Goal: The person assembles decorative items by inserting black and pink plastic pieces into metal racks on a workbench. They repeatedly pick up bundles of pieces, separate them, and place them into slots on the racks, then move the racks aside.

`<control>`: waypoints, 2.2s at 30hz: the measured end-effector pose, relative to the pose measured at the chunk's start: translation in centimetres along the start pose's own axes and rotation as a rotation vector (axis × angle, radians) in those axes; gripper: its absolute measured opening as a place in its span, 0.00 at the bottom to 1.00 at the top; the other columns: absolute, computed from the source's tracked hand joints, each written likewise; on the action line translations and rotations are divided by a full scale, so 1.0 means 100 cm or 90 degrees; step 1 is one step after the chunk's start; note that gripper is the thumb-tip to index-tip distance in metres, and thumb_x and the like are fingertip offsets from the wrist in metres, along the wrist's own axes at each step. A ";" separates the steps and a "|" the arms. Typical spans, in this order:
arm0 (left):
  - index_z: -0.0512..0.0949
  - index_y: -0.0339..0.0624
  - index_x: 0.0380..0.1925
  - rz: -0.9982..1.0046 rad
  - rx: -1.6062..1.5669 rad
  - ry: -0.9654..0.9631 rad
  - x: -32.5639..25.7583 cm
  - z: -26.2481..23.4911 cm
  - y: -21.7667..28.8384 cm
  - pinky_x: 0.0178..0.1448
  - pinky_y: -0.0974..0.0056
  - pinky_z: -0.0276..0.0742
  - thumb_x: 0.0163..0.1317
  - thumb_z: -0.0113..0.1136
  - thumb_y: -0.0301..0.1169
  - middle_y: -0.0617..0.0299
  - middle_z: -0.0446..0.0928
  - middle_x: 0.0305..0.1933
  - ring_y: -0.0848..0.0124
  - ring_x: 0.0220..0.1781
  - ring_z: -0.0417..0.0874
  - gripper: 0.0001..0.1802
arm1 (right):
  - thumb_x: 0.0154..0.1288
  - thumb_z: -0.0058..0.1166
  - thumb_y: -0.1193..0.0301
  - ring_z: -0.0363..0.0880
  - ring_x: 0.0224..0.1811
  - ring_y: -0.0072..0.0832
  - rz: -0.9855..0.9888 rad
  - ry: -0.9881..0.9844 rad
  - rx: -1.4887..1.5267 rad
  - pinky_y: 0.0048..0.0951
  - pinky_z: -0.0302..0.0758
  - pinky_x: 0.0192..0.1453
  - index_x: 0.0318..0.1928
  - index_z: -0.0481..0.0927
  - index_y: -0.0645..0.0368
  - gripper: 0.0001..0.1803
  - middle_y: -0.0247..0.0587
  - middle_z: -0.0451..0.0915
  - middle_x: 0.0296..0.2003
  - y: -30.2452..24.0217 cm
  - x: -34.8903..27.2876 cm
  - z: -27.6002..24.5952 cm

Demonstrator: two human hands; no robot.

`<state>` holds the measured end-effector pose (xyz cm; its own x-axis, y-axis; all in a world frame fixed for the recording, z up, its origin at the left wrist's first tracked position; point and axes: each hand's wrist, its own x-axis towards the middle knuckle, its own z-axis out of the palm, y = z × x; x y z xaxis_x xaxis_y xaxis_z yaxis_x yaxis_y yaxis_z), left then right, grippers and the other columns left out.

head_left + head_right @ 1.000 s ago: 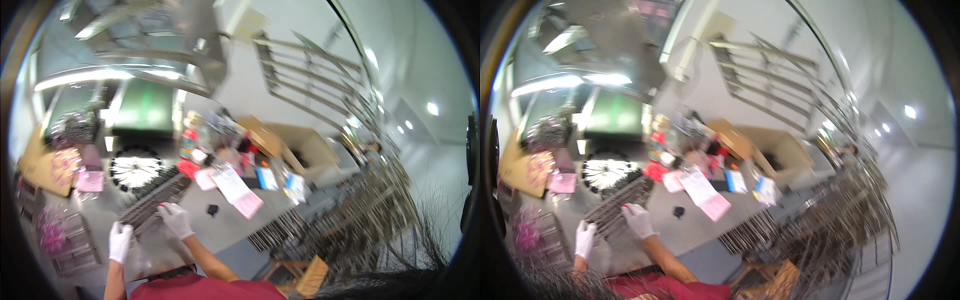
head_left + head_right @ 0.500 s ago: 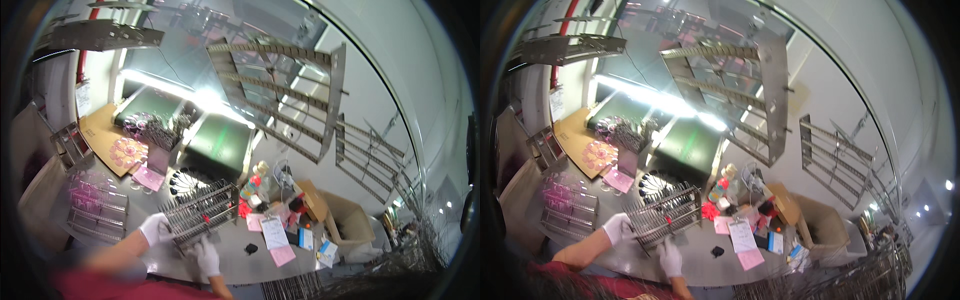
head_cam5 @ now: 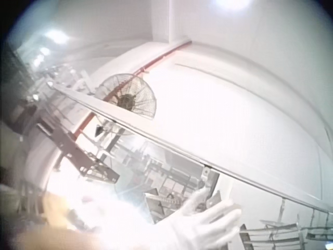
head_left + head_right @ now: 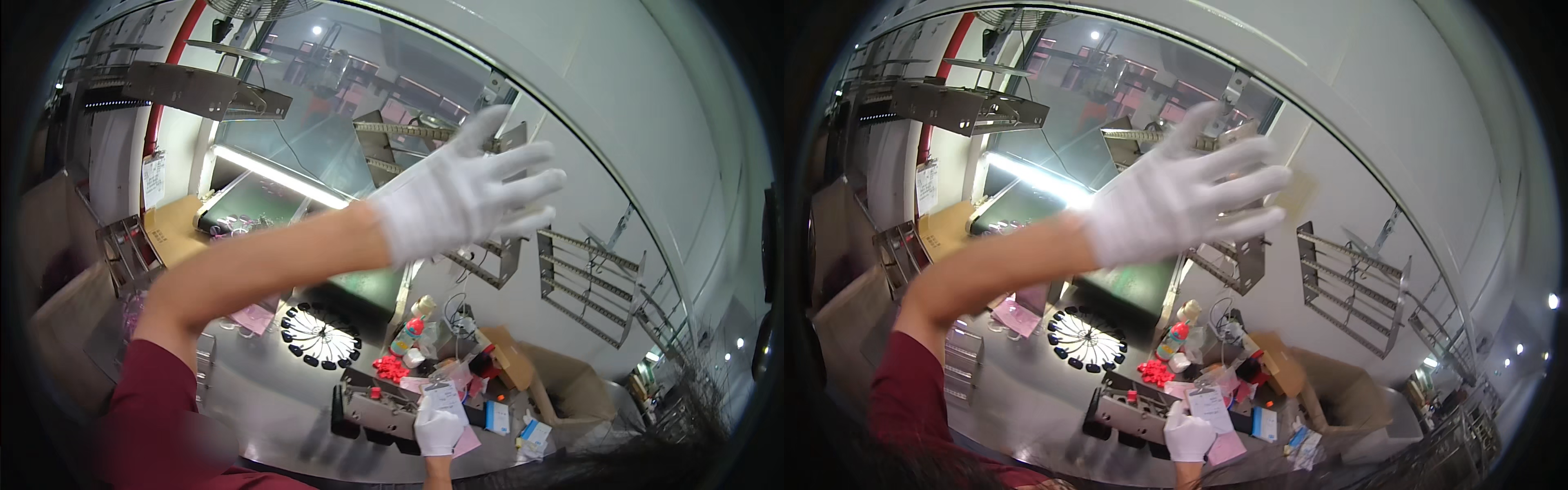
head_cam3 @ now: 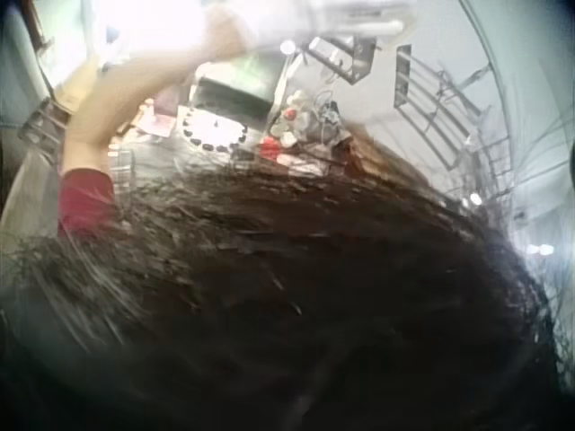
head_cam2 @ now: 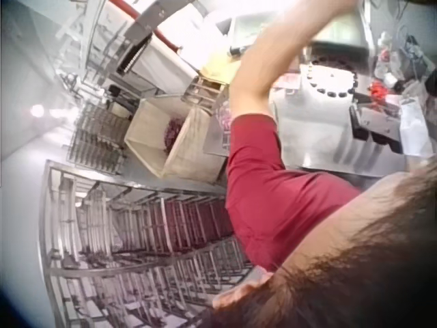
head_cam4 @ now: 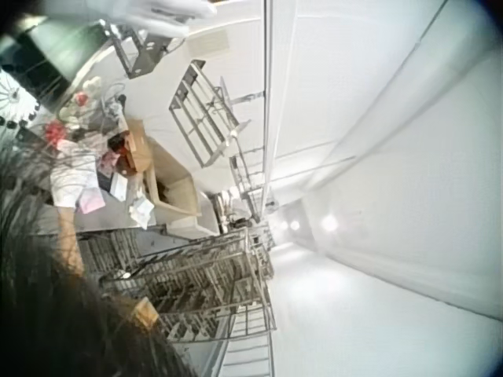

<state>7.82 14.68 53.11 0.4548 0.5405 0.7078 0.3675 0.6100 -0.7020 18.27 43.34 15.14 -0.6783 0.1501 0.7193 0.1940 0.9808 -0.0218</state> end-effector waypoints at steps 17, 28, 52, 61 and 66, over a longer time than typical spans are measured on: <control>0.82 0.45 0.45 -0.015 0.086 -0.145 -0.015 -0.078 -0.082 0.39 0.48 0.85 0.54 0.81 0.47 0.55 0.85 0.34 0.54 0.39 0.91 0.26 | 0.72 0.55 0.69 0.74 0.18 0.43 -0.219 0.177 -0.045 0.47 0.68 0.27 0.22 0.76 0.52 0.17 0.41 0.72 0.14 0.063 0.105 -0.062; 0.78 0.53 0.36 -0.019 -0.124 -0.217 -0.015 -0.020 -0.116 0.39 0.53 0.81 0.47 0.80 0.41 0.62 0.79 0.32 0.57 0.33 0.86 0.21 | 0.70 0.56 0.74 0.69 0.18 0.44 -0.275 0.293 -0.026 0.46 0.63 0.28 0.17 0.69 0.55 0.21 0.41 0.67 0.14 0.038 0.148 -0.124; 0.81 0.49 0.38 -0.162 -0.371 -0.701 -0.181 -0.113 -0.035 0.37 0.47 0.80 0.49 0.77 0.64 0.52 0.84 0.31 0.49 0.35 0.89 0.32 | 0.72 0.58 0.74 0.75 0.20 0.41 -0.368 0.587 -0.078 0.43 0.69 0.26 0.23 0.75 0.58 0.16 0.43 0.75 0.18 -0.047 0.320 -0.216; 0.82 0.52 0.57 -0.446 -0.653 -0.753 -0.309 -0.139 0.068 0.41 0.49 0.86 0.47 0.76 0.72 0.53 0.87 0.35 0.50 0.38 0.92 0.46 | 0.78 0.54 0.73 0.72 0.16 0.48 -0.319 0.590 -0.046 0.48 0.69 0.24 0.18 0.76 0.59 0.24 0.47 0.73 0.15 -0.050 0.360 -0.124; 0.80 0.53 0.70 -0.780 -0.643 -0.743 -0.354 -0.147 0.150 0.52 0.51 0.87 0.45 0.81 0.64 0.49 0.90 0.48 0.50 0.48 0.92 0.52 | 0.80 0.56 0.69 0.83 0.37 0.47 -0.264 0.571 -0.125 0.49 0.75 0.46 0.39 0.86 0.62 0.11 0.52 0.85 0.37 -0.075 0.323 -0.155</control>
<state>9.19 -3.85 16.37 -0.8681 0.4676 0.1668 0.4565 0.6200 0.6381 5.85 38.87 49.29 0.0491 -0.4273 0.9028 0.2313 0.8842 0.4059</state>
